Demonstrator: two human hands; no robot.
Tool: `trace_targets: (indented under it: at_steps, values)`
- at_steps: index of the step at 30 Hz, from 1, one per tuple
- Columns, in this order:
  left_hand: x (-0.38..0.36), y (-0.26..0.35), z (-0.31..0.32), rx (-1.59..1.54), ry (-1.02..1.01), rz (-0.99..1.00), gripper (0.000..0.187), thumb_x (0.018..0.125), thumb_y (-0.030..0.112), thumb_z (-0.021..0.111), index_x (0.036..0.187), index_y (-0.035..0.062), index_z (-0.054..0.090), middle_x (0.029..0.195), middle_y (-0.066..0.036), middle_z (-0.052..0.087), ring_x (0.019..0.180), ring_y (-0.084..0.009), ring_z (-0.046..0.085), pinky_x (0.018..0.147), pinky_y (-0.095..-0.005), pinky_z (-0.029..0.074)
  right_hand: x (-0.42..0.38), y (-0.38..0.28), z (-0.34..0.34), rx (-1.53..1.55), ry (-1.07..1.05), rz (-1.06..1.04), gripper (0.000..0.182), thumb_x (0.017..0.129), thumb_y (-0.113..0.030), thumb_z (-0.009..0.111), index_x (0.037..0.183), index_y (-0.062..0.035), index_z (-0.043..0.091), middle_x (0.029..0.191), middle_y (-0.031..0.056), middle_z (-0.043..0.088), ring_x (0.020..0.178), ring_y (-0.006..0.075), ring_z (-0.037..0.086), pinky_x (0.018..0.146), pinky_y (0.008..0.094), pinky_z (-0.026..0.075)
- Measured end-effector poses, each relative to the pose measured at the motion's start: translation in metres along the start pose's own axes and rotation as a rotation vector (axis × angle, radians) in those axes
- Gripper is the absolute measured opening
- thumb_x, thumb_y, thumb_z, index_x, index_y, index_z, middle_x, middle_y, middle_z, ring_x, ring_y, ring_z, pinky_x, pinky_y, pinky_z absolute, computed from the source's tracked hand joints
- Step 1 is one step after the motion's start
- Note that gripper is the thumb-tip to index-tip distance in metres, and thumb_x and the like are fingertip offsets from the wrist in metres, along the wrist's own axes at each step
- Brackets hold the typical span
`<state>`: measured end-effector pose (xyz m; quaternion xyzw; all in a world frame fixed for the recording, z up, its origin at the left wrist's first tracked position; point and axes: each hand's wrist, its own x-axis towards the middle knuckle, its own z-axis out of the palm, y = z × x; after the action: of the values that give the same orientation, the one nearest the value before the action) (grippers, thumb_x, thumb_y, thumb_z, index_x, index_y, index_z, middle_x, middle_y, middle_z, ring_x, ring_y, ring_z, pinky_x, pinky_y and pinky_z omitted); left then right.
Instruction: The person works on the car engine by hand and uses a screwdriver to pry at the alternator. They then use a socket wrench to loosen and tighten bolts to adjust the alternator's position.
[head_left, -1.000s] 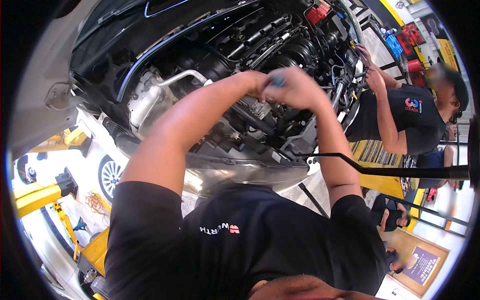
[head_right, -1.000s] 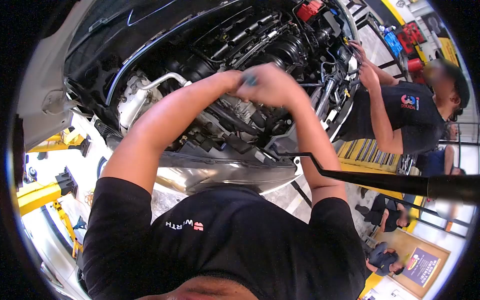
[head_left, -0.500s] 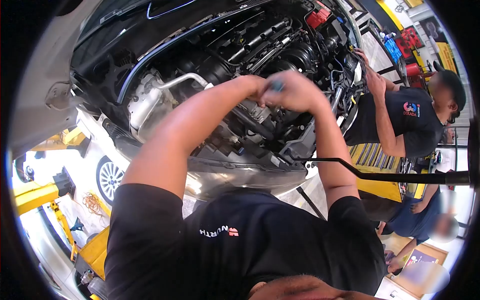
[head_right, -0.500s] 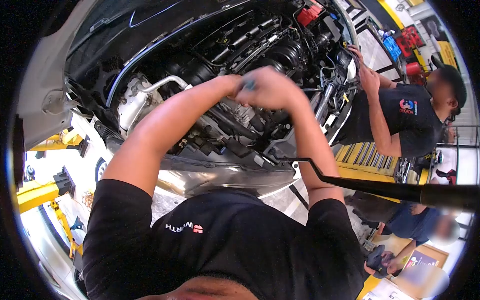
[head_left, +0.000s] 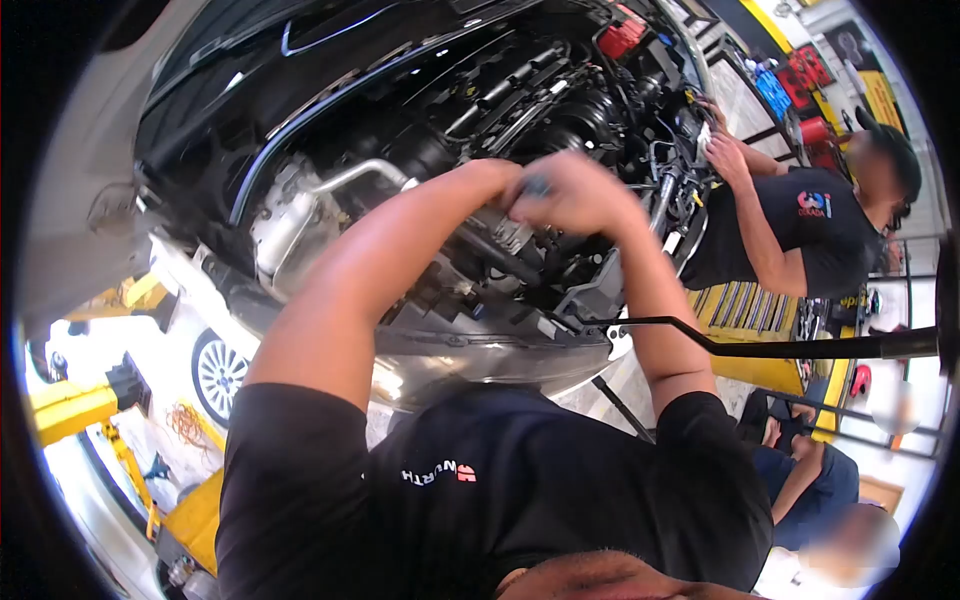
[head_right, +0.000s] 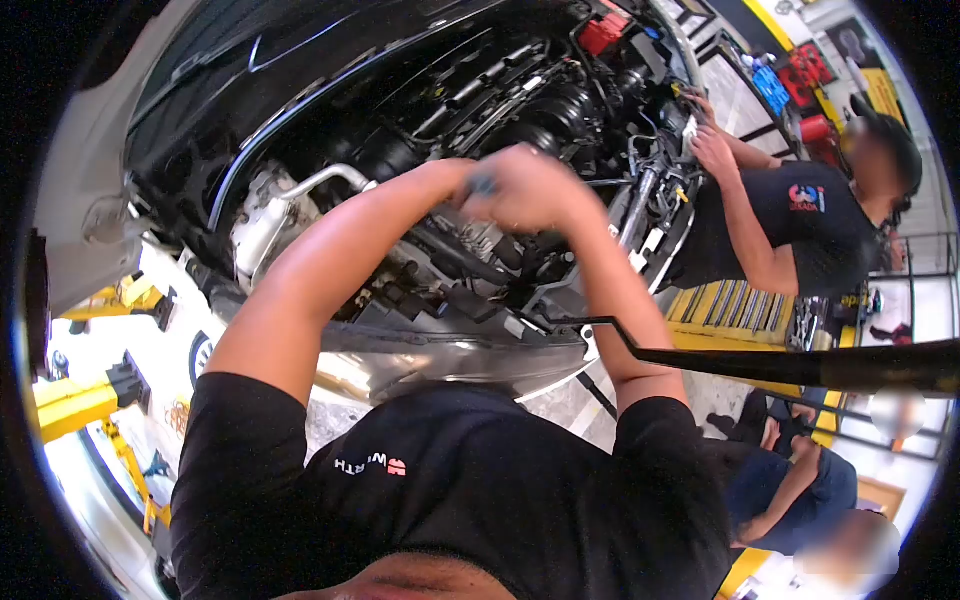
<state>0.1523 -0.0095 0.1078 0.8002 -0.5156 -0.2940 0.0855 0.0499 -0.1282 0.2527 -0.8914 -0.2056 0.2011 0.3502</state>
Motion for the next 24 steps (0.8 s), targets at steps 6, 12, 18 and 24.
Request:
trace_targets:
  at_steps: [6,12,18,24]
  values:
    - [-0.003,0.000,-0.002,-0.003,-0.050,-0.037,0.052,0.079,0.041,0.079,0.121,0.0120,0.070,0.118,-0.017,0.070,0.111,-0.0349,0.065,0.096,-0.0427,0.051,-0.012,0.049,-0.011,0.329,0.192,0.124,0.023,0.084,-0.020,0.065,0.095,-0.0003,0.072,0.079,0.0067,0.072,0.060,0.0135,0.066,0.050,0.0279,0.052]
    - [-0.005,0.006,-0.004,0.066,-0.008,-0.019,0.049,0.078,0.037,0.080,0.123,0.0200,0.071,0.116,-0.012,0.072,0.107,-0.0299,0.068,0.093,-0.0410,0.053,0.003,0.108,-0.036,0.644,0.307,0.192,0.033,0.087,-0.021,0.058,0.112,-0.0004,0.066,0.079,0.0106,0.071,0.047,0.0137,0.060,0.041,0.0254,0.049]
    - [0.072,-0.066,0.038,-0.342,-0.108,-0.301,0.052,0.076,0.042,0.080,0.116,0.0102,0.073,0.115,-0.013,0.072,0.105,-0.0265,0.069,0.092,-0.0418,0.052,-0.002,-0.011,0.010,-0.302,-0.080,-0.167,0.022,0.078,-0.027,0.074,0.095,-0.0125,0.076,0.082,0.0126,0.072,0.074,0.0297,0.069,0.070,0.0381,0.055]
    - [-0.009,0.009,-0.001,0.072,-0.008,-0.063,0.051,0.080,0.040,0.079,0.126,0.0208,0.070,0.123,-0.010,0.070,0.115,-0.0308,0.064,0.098,-0.0417,0.050,0.002,0.129,-0.037,0.720,0.331,0.212,0.037,0.087,-0.024,0.059,0.114,0.0006,0.064,0.077,0.0108,0.070,0.047,0.0157,0.060,0.040,0.0274,0.046]
